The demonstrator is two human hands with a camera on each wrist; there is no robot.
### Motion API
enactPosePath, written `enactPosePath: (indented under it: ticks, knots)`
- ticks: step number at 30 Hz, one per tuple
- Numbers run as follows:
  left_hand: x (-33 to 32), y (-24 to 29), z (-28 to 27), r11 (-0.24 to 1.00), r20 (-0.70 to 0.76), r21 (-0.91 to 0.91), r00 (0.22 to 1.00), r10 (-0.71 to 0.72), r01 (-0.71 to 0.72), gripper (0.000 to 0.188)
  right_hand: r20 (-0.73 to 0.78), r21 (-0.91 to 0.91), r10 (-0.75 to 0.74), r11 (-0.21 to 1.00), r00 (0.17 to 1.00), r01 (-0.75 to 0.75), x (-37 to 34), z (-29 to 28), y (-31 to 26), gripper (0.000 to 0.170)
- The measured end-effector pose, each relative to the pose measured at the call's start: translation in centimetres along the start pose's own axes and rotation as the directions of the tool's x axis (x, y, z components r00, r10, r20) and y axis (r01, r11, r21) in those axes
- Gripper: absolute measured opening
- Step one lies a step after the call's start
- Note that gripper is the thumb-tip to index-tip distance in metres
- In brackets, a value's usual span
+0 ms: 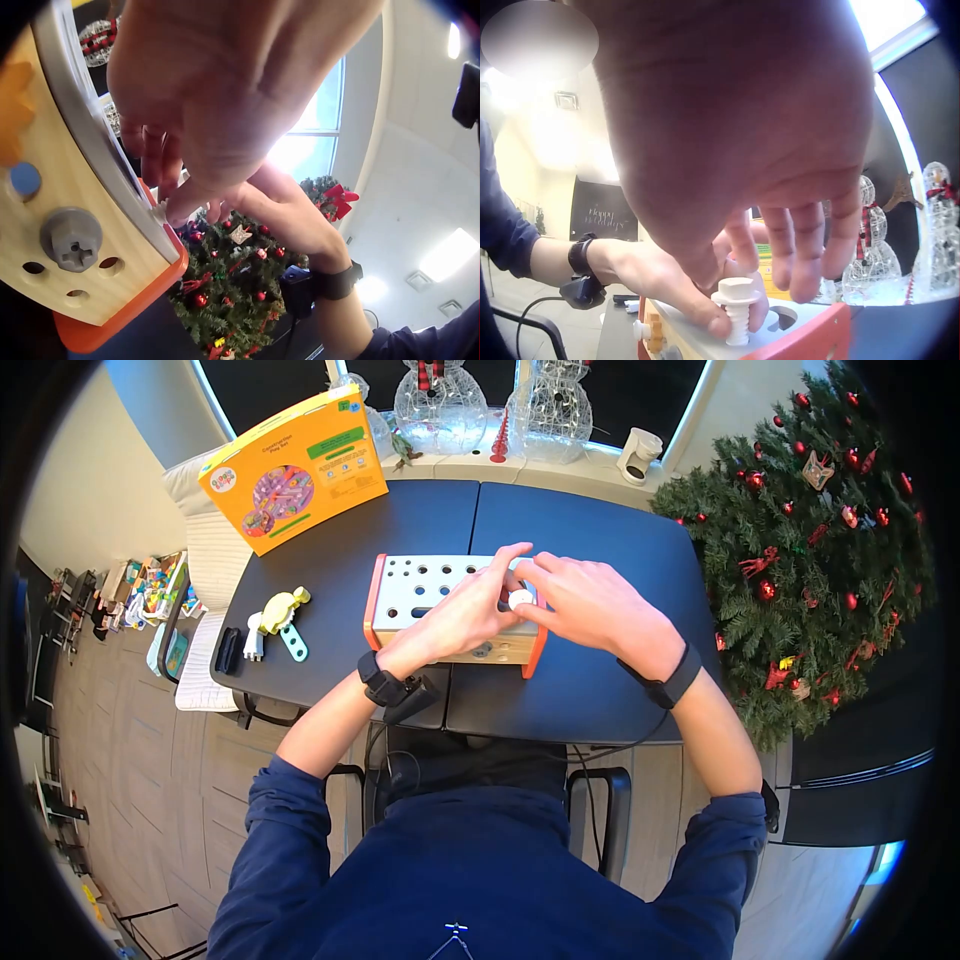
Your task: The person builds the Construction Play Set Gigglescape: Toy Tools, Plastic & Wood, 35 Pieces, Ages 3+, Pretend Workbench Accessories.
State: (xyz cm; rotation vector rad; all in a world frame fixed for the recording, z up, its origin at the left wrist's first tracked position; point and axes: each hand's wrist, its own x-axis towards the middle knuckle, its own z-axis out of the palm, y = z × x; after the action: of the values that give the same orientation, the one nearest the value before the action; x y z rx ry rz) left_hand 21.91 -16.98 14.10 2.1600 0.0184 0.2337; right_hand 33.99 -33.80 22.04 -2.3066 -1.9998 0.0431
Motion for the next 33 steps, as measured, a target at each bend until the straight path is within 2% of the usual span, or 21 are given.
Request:
enactPosePath:
  ticks: [4,7,10,13,16,19,22,25,28,31,33]
  knots:
    - [0.2,-0.6,-0.1,0.999,0.037,-0.041,0.999,0.035,-0.034,0.089,-0.035,0.092,-0.121,0.988,0.992,0.124,-0.2,1.0,1.1,0.025]
    - [0.0,-0.3,-0.3,0.997,0.099,-0.081,0.995,-0.002,0.010,0.094,-0.061,0.075,-0.075,0.994,0.995,0.080,0.3,1.4,0.8,0.025]
    - [0.2,-1.1,0.5,0.988,-0.022,0.094,0.992,0.124,-0.122,0.099,0.057,-0.016,0.036,0.999,0.998,-0.035,1.8,1.7,0.3,0.028]
    - [0.1,-1.1,1.1,0.949,-0.080,0.282,0.982,0.172,-0.143,0.102,0.075,-0.097,0.090,0.992,0.993,-0.082,3.0,3.3,1.1,0.033]
    - [-0.2,-0.7,1.0,0.963,-0.114,0.242,0.982,0.152,-0.121,0.098,0.048,-0.118,0.137,0.984,0.989,-0.131,2.9,2.5,0.0,0.038]
    - [0.0,-0.3,-0.1,0.996,0.011,0.091,1.000,-0.023,0.022,0.092,0.008,-0.234,0.065,0.970,0.998,-0.061,2.0,2.5,0.2,0.039]
    - [-0.2,-0.7,-0.7,1.000,0.043,0.009,0.999,0.001,-0.002,0.092,0.279,-0.173,0.213,0.970,0.936,-0.169,1.7,0.0,-0.5,0.032]
    - [-0.1,-2.1,-0.6,0.997,0.035,0.033,0.997,0.064,-0.066,0.087,-0.024,0.109,0.015,0.994,1.000,-0.012,-0.1,0.6,0.1,0.031]
    - [0.1,-2.7,-1.3,0.995,0.085,-0.043,0.992,0.089,-0.085,0.090,-0.027,0.144,-0.079,0.986,0.996,0.082,-0.2,1.4,0.8,0.030]
    - [0.2,-2.3,-2.0,0.996,0.155,-0.081,0.987,0.049,-0.036,0.095,-0.069,0.144,-0.071,0.986,0.995,0.080,0.2,2.2,0.9,0.029]
    - [-0.1,-1.4,-1.6,0.998,0.113,0.025,0.992,0.053,-0.057,0.096,-0.036,0.079,-0.029,0.996,0.999,0.032,0.9,2.6,0.8,0.030]
